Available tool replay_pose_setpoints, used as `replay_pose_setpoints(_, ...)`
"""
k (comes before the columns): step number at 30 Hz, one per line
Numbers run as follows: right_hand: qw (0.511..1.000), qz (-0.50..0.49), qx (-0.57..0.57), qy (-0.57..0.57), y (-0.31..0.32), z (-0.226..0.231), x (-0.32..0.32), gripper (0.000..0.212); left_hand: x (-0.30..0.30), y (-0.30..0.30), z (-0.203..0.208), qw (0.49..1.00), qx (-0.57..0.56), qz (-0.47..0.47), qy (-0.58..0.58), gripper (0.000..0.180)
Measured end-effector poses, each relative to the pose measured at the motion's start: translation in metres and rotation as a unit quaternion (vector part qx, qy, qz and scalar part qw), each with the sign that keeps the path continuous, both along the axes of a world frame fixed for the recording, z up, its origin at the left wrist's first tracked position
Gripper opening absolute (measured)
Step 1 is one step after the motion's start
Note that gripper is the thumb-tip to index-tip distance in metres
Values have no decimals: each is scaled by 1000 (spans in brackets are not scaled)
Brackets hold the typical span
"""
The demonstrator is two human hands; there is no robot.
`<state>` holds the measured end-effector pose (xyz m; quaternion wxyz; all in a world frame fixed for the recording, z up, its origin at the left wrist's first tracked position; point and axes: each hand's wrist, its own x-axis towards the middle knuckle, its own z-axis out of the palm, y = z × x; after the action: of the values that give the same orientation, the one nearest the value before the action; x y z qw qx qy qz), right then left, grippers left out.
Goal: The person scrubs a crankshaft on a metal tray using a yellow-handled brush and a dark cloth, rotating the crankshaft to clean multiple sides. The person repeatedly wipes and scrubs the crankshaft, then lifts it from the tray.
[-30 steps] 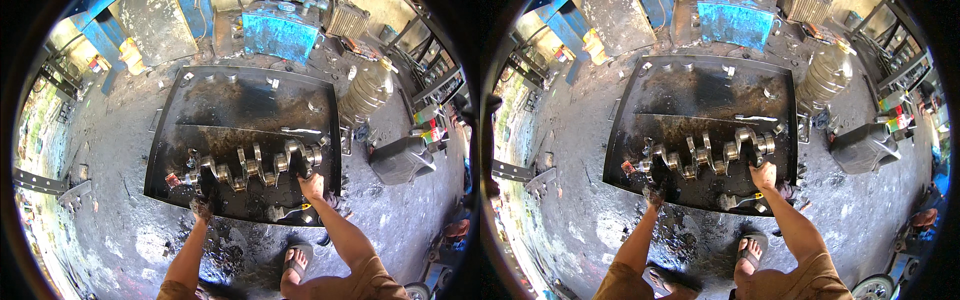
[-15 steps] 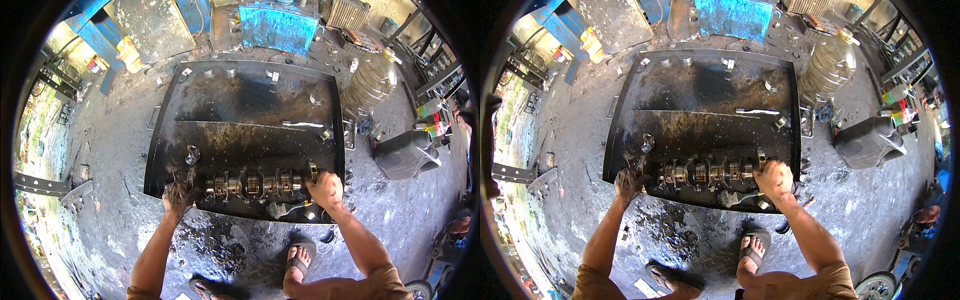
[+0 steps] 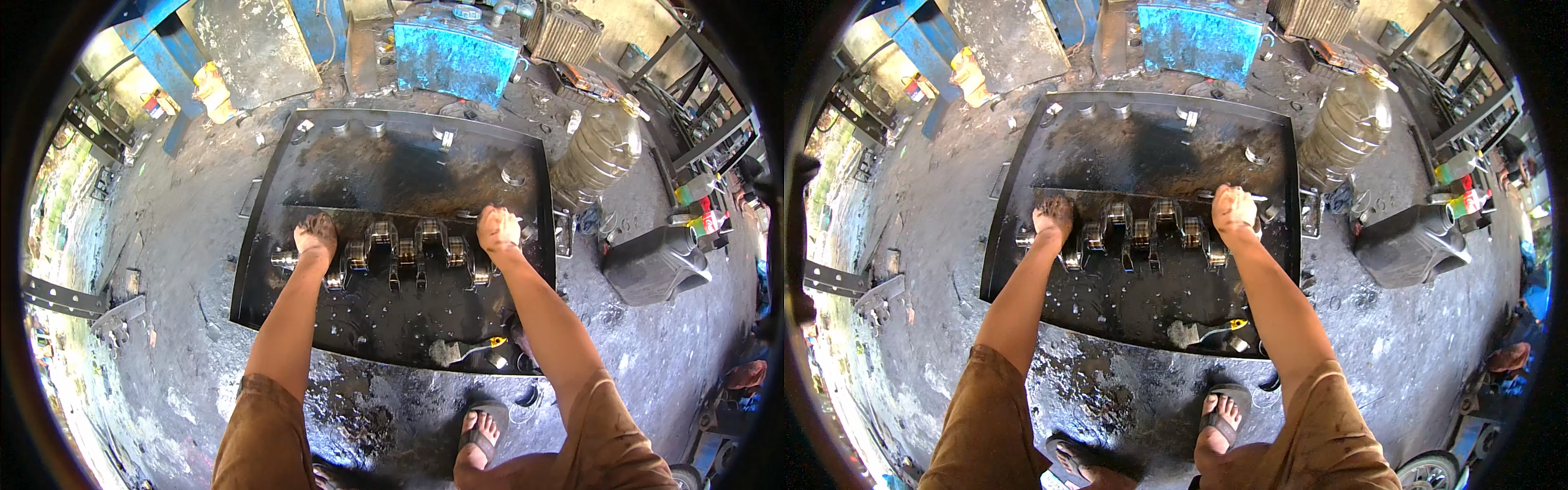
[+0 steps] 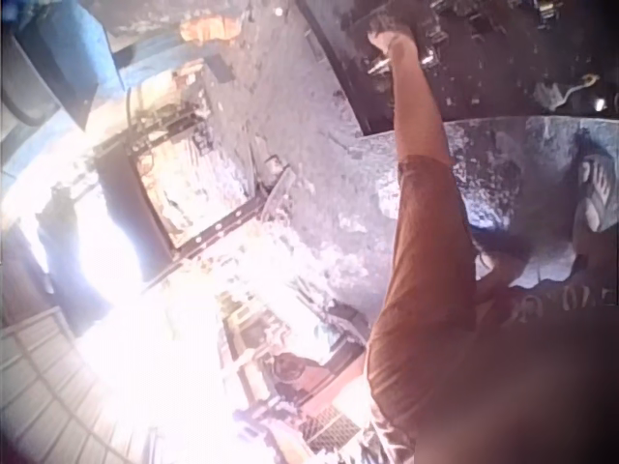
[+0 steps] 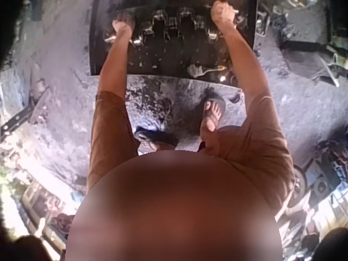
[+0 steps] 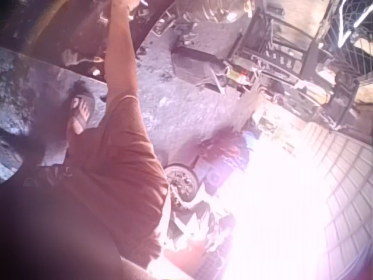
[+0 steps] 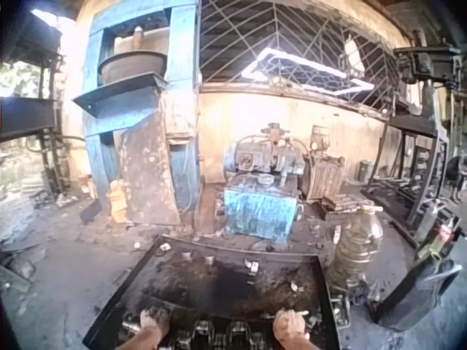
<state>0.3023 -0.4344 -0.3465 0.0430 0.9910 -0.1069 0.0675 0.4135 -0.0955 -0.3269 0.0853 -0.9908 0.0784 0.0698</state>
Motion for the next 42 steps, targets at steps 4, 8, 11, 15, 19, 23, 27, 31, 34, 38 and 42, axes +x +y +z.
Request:
replay_pose_setpoints(4,995,-39,71,53,-12,7,9,22,8,5,-5,997,3,-3,73,39)
replay_pose_setpoints(8,946,-93,305,-66,-24,29,-62,48,-9,22,-22,995,-73,-63,-22,44)
replay_pose_setpoints(11,995,-94,27,10,-20,27,-156,59,-25,38,-32,983,-155,-65,-80,51)
replay_pose_setpoints(15,946,-114,177,248,-24,4,-230,66,-42,42,-41,965,-239,-55,-95,54)
replay_pose_setpoints(19,968,-3,125,218,-26,0,-201,46,-45,35,-41,964,-253,-22,-85,52)
replay_pose_setpoints(23,893,-4,369,257,27,10,-155,48,-43,32,-41,961,-249,-23,-120,50)
replay_pose_setpoints(27,936,98,193,277,107,-8,-162,56,-43,34,-41,964,-254,-18,-78,50)
replay_pose_setpoints(31,920,224,176,269,102,-41,-166,55,-43,37,-40,963,-251,-34,-95,49)
replay_pose_setpoints(34,949,157,194,191,65,-52,-161,56,-43,38,-39,960,-265,-38,-86,47)
replay_pose_setpoints(38,937,26,296,186,19,-36,-182,51,-45,38,-39,968,-221,-38,-109,45)
replay_pose_setpoints(42,918,-4,383,-102,-31,-1,-210,25,-45,38,-37,943,-311,-49,-111,42)
